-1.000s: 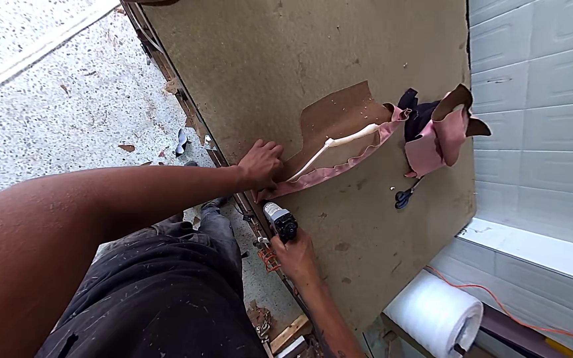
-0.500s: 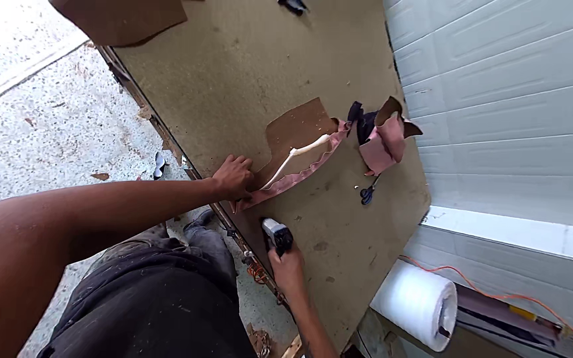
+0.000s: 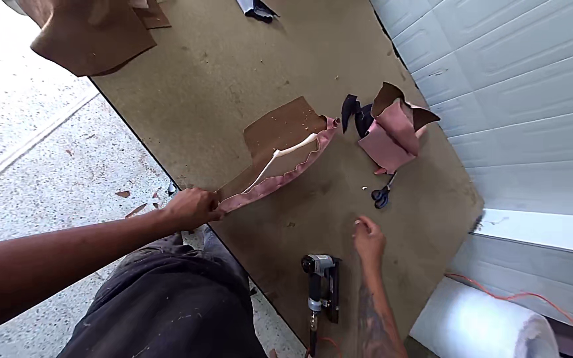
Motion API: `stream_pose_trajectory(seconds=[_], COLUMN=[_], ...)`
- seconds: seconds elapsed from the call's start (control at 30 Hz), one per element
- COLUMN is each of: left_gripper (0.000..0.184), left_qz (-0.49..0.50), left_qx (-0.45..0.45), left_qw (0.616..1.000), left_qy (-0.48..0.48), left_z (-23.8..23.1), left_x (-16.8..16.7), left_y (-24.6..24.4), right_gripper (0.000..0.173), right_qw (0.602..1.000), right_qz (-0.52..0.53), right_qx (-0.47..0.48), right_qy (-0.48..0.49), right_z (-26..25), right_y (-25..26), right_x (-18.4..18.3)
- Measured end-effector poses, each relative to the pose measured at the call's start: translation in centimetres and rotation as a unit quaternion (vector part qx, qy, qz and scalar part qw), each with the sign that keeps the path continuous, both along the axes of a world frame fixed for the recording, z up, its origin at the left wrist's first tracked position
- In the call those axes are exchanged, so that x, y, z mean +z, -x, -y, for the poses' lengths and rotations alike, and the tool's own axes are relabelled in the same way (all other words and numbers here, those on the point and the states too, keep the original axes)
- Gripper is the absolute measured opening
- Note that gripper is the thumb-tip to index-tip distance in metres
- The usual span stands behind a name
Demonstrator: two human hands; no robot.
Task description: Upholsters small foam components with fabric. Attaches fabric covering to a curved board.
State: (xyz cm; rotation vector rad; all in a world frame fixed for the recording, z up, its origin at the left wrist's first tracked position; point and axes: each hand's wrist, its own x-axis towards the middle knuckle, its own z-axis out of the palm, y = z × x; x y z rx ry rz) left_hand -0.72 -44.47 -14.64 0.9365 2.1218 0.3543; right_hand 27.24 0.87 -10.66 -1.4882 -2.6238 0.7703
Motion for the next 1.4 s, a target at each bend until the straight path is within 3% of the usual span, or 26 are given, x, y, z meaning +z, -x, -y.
stream_pose_trajectory(seconds=[0.13, 0.2, 0.33, 0.53, 0.73, 0.8, 0.9, 0.97, 1.03, 1.17, 1.23, 1.3, 1.4], left_gripper=[0.042, 0.040, 0.033, 0.024, 0.032, 0.035, 0.034, 0.032, 0.029, 0.027, 0.030, 0.031, 0.027], left_qz=[-0.006, -0.010, 0.031, 0.010, 0.045, 0.089, 0.134, 0.152, 0.168, 0.147, 0.137, 0.137, 0.144], left_qx=[0.038, 0.045, 0.041, 0.045, -0.031, -0.036, -0.071, -0.106, -0.137, -0.143, -0.138, -0.134, -0.144], left_qw=[0.997, 0.995, 0.996, 0.998, 0.998, 0.995, 0.988, 0.982, 0.976, 0.979, 0.981, 0.981, 0.979], left_qy=[0.061, 0.091, 0.074, -0.050, -0.041, -0.036, -0.035, -0.034, -0.034, -0.010, 0.005, 0.011, 0.024], left_z=[-1.0, -1.1, -0.4, 0.5, -0.1, -0.6, -1.6, -2.3, -3.3, -5.0, -5.5, -5.8, -6.4], left_x=[0.3, 0.4, 0.5, -0.7, -1.9, -1.6, -1.7, -2.1, -2.3, -2.9, -2.7, -2.4, -1.6], left_y=[-1.5, -2.0, -2.4, -2.3, -0.9, -1.1, -2.6, -3.4, -3.3, -2.5, -2.3, -2.3, -2.8], right_gripper=[0.044, 0.049, 0.064, 0.062, 0.049, 0.052, 0.045, 0.035, 0.038, 0.025, 0.033, 0.048, 0.054], right_qw=[0.994, 0.988, 0.983, 0.975, 0.965, 0.960, 0.956, 0.947, 0.945, 0.956, 0.965, 0.963, 0.960], right_qz=[-0.014, 0.003, 0.052, 0.094, 0.190, 0.173, 0.011, -0.112, -0.187, -0.218, -0.167, -0.146, -0.137], right_qx=[-0.097, -0.142, -0.171, -0.190, -0.167, -0.190, -0.238, -0.224, -0.158, -0.131, -0.171, -0.207, -0.236], right_qy=[-0.047, -0.053, -0.044, 0.071, 0.073, 0.113, 0.172, 0.202, 0.216, 0.145, 0.110, 0.097, 0.060], right_z=[-12.0, -15.4, -19.5, -21.5, -17.0, -13.8, -5.7, 1.6, 11.7, 35.0, 44.3, 50.0, 52.0], right_y=[1.7, 1.6, 2.1, 1.2, -1.7, -1.6, -0.9, -1.7, -3.1, -6.1, -6.9, -6.9, -5.5], right_x=[-5.1, -7.4, -8.3, -6.7, -6.1, -5.4, -0.6, 1.9, 3.1, -1.4, -4.1, -5.9, -7.3])
